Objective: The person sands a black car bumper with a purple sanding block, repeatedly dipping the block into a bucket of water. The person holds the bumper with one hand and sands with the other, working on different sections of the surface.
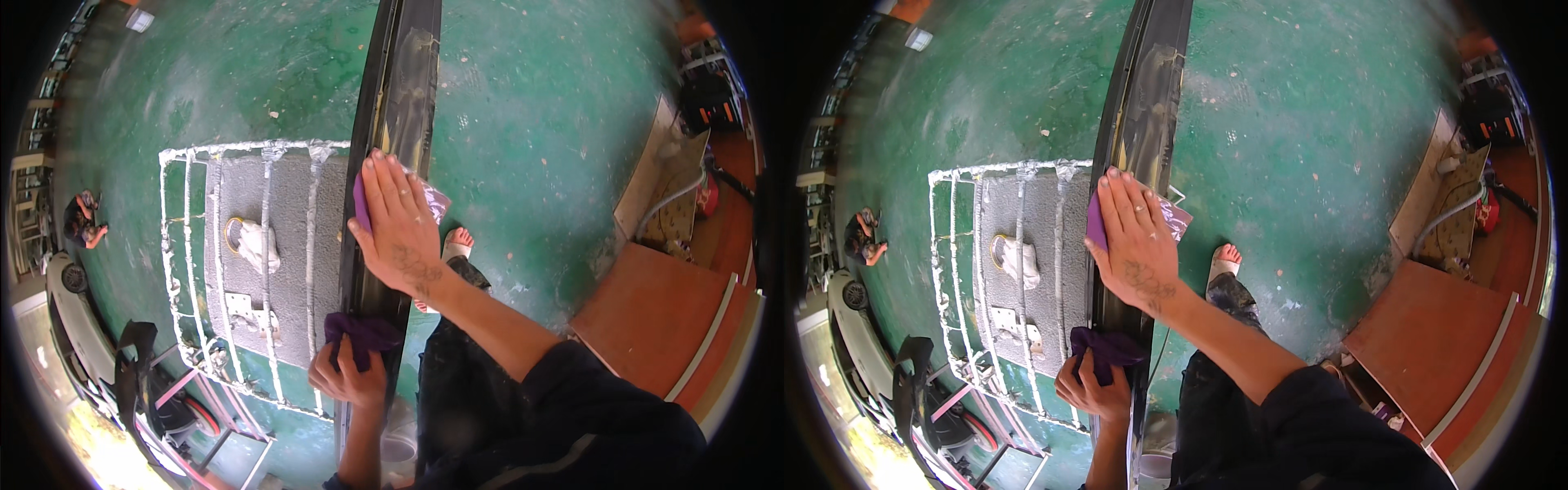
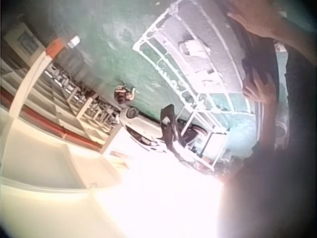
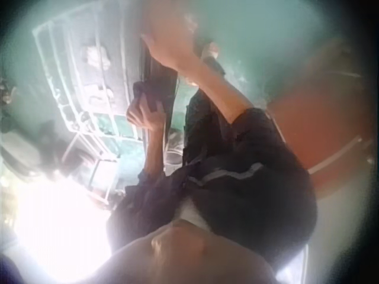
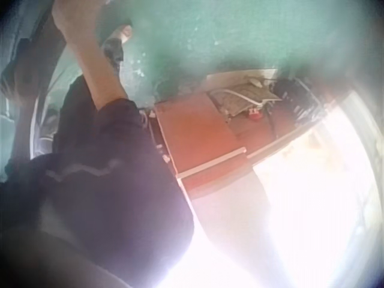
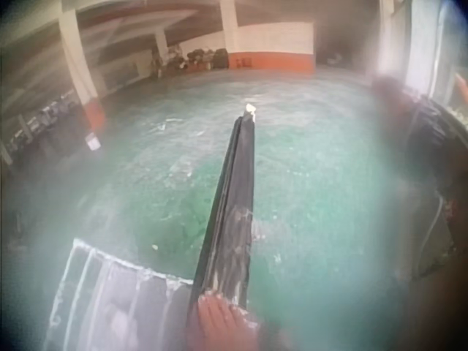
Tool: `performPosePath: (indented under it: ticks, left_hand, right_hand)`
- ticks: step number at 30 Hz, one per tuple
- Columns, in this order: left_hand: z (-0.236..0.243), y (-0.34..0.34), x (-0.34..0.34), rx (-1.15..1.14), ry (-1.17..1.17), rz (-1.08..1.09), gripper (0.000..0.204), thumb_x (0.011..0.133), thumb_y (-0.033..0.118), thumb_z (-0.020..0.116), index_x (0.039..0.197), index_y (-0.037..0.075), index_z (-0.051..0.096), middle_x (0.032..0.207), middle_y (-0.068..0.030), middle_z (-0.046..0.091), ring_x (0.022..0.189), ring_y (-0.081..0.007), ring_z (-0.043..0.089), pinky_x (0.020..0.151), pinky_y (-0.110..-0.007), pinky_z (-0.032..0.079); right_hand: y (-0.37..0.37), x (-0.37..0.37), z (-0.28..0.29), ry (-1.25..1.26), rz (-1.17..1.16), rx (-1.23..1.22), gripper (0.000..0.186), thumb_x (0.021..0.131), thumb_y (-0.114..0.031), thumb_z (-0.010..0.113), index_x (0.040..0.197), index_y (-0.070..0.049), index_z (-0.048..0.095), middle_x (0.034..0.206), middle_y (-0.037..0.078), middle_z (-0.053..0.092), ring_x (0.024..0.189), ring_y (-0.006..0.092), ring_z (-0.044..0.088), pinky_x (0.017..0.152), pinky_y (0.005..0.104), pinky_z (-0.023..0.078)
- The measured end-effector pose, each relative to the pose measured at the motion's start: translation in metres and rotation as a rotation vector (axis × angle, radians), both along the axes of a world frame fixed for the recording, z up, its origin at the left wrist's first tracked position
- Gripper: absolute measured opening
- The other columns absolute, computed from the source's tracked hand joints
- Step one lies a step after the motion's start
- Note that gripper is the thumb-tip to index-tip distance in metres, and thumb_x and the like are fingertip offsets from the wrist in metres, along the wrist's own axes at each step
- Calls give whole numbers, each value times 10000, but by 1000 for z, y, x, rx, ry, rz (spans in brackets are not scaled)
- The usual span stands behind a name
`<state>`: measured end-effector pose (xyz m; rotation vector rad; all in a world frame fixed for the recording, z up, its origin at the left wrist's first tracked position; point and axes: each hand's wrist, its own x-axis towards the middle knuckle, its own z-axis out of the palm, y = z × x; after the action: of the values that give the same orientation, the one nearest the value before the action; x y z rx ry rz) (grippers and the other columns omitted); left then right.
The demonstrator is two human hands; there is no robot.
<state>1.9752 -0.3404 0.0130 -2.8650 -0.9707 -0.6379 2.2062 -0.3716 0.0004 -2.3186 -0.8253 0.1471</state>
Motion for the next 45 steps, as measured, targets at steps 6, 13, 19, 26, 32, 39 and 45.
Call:
performPosePath:
  ticks: [6, 13, 19, 26, 32, 39, 45]
  left_hand:
    - [-3, 3, -11, -16, -15, -8, 368, 916, 426, 732, 1148, 142, 759, 1112, -116, 655, 970, -361, 613, 858, -518, 462]
    - [-1, 1, -6, -66, -11, -19, 411, 753, 289, 767, 1132, 130, 765, 1131, -119, 633, 1029, -369, 592, 918, -530, 443]
    - [-4, 1, -13, -43, -11, 9, 410, 757, 294, 777, 1139, 146, 765, 1140, -104, 640, 1040, -355, 602, 920, -520, 438]
    - [-1, 0, 0, -16, -5, 0, 398, 878, 426, 750, 1156, 142, 754, 1107, -106, 659, 990, -351, 626, 874, -512, 458]
    - [-2, 2, -10, -5, -13, 33, 404, 877, 419, 759, 1176, 147, 746, 1105, -105, 660, 985, -345, 628, 876, -512, 458]
    - [-2, 0, -4, -19, -6, 26, 395, 867, 404, 766, 1167, 149, 742, 1104, -105, 661, 972, -350, 629, 870, -519, 463]
    - [0, 3, -8, -7, -14, 27, 391, 826, 356, 789, 1154, 147, 741, 1099, -103, 660, 974, -349, 630, 872, -518, 464]
  right_hand:
    - [-43, -70, 0, 104, 382, -34, 813, 1030, -460, 620, 1685, -75, 332, 1760, 147, 312, 1632, 310, 286, 1331, 494, 204]
    - [21, 100, -15, -309, 17, -117, 749, 1108, -492, 434, 1694, -48, 287, 1762, 141, 310, 1636, 292, 274, 1336, 509, 164]
    - [4, 31, -6, -264, 340, -93, 741, 1104, -534, 428, 1684, -80, 338, 1757, 114, 314, 1635, 290, 258, 1336, 517, 155]
    - [31, 105, -18, -344, -10, -40, 682, 1108, -388, 445, 1690, -61, 309, 1755, 151, 309, 1636, 336, 254, 1325, 527, 192]
    - [-47, -36, -11, -36, 212, -62, 670, 1062, -316, 545, 1655, -45, 390, 1718, 145, 388, 1588, 346, 349, 1304, 503, 248]
    - [-34, -6, 1, -120, 133, -159, 696, 1034, -315, 592, 1650, -52, 402, 1689, 136, 431, 1577, 339, 374, 1295, 508, 268]
    - [-53, -30, 2, -108, 231, -199, 689, 1045, -333, 585, 1639, -32, 408, 1685, 153, 432, 1569, 337, 386, 1289, 510, 273]
